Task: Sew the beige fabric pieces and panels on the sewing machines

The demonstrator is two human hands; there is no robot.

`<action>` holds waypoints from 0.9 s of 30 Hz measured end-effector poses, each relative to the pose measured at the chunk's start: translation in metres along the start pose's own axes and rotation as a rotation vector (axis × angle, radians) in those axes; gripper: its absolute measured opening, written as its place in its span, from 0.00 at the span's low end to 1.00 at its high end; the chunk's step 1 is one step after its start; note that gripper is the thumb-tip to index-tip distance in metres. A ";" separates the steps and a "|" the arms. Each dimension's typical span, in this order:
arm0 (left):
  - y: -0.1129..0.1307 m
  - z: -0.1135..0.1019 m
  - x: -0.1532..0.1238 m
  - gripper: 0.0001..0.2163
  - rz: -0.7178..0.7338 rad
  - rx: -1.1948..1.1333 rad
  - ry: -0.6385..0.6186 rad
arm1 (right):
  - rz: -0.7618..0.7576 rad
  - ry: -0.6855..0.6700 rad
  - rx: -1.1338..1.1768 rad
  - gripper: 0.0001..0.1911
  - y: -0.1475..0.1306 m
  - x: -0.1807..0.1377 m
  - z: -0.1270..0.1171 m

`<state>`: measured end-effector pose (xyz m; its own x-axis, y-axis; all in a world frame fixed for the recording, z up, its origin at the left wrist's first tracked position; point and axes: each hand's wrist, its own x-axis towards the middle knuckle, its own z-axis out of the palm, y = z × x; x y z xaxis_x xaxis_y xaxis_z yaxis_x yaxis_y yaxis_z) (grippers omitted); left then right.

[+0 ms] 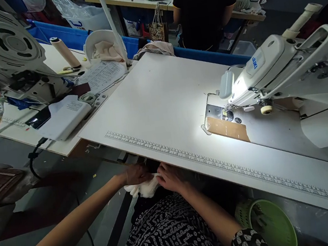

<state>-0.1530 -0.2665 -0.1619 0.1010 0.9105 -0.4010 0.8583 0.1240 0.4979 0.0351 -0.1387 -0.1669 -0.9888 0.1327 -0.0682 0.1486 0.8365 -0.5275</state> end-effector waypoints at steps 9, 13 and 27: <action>0.024 -0.002 -0.012 0.19 0.021 -0.067 -0.079 | -0.117 -0.047 0.167 0.14 -0.008 -0.007 -0.007; 0.038 0.003 -0.028 0.18 -0.003 -0.103 -0.067 | -0.230 -0.145 0.326 0.23 -0.016 0.000 -0.007; 0.081 -0.013 -0.093 0.09 -0.176 -0.396 -0.066 | -0.118 -1.208 0.860 0.37 -0.051 0.025 -0.015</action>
<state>-0.0996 -0.3361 -0.0749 0.0132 0.8364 -0.5479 0.6072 0.4286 0.6690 0.0035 -0.1700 -0.1296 -0.4711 -0.7823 -0.4074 0.4411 0.1911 -0.8769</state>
